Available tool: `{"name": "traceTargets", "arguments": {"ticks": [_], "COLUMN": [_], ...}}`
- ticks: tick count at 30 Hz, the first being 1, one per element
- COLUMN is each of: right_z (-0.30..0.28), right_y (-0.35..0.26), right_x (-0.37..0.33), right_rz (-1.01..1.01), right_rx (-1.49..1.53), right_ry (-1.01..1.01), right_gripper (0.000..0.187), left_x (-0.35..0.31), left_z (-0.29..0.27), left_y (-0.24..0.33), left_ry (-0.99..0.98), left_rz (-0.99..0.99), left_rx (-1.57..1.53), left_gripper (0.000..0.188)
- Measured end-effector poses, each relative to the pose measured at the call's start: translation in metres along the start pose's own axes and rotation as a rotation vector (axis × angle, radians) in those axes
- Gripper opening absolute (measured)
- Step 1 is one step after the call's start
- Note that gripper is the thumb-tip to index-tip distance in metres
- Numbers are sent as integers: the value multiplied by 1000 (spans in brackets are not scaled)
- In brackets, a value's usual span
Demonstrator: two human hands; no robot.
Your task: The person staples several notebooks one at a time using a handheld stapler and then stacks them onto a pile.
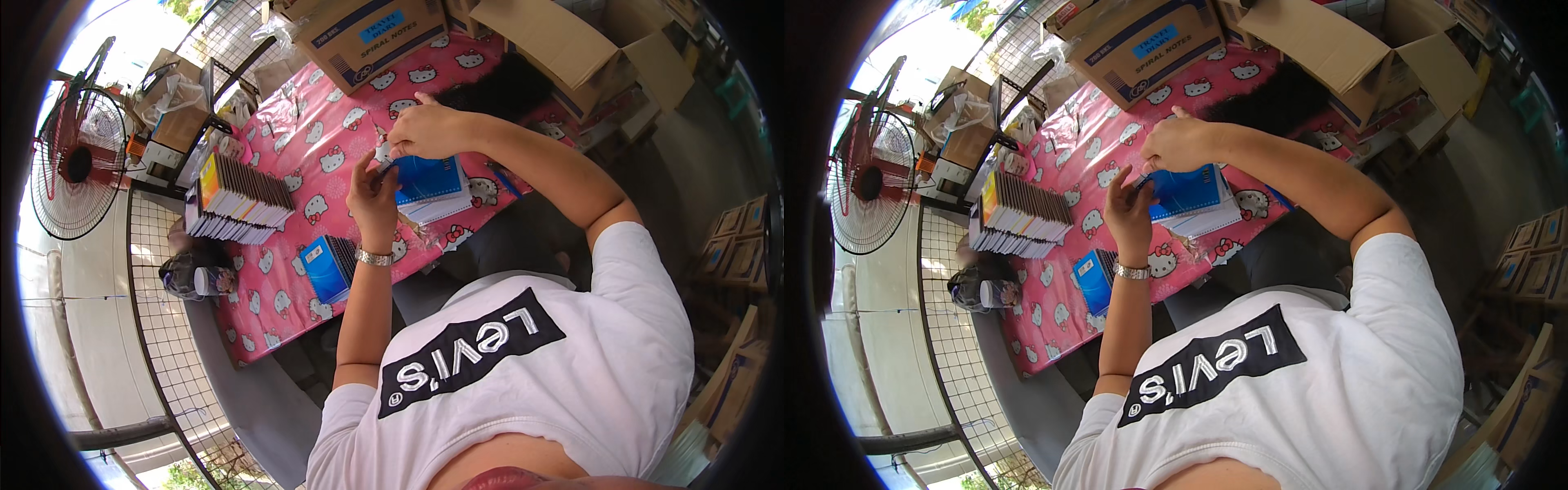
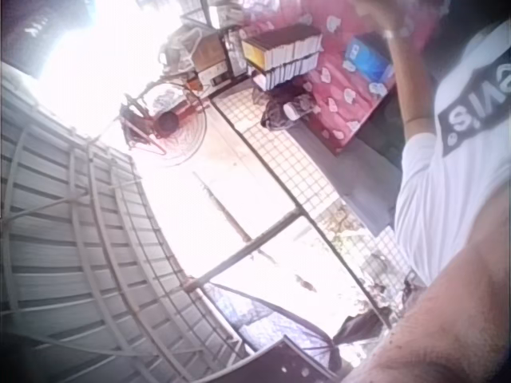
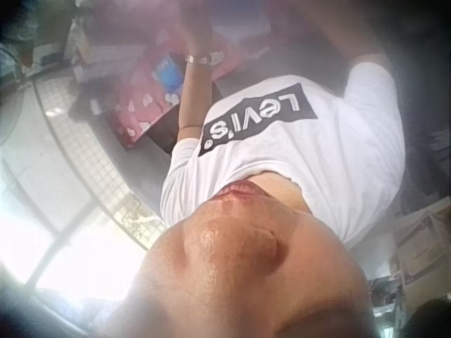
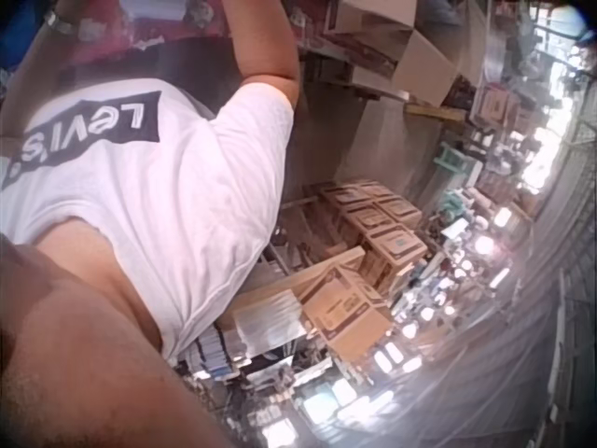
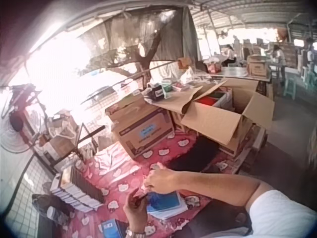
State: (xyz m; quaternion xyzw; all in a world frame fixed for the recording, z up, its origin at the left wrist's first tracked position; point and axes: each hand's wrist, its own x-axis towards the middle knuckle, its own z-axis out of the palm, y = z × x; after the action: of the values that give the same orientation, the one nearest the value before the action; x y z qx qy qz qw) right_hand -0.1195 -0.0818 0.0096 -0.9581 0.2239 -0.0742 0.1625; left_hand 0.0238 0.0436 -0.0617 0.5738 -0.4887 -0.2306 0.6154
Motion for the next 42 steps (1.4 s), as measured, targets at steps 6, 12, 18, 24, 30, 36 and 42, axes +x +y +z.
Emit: {"name": "traceTargets", "arguments": {"ticks": [6,12,18,24,30,36,42], "right_z": [2,-18,4,54,197,160,68], "right_y": [-8,-9,-18,64,86,69,-25], "right_x": [-5,-8,-10,-92,-179,-163,-130], "right_rz": [-99,-81,-103,438,460,525,130], "right_rx": [30,-100,-295,421,-295,330,400], "right_ry": [92,-38,64,929,364,734,725], "right_gripper": [15,24,31,39,60,57,58], "left_x": [-2,-4,-6,-1,4,6,7], "left_z": [-2,1,5,-1,1,9,0], "left_y": [-1,8,16,3,9,11,2], "left_ry": [-3,22,25,3,-28,22,-16], "left_rz": [-43,-41,37,26,105,113,41], "left_rx": [-52,10,175,132,333,218,204], "left_gripper": [38,36,29,19,23,21,25]}}
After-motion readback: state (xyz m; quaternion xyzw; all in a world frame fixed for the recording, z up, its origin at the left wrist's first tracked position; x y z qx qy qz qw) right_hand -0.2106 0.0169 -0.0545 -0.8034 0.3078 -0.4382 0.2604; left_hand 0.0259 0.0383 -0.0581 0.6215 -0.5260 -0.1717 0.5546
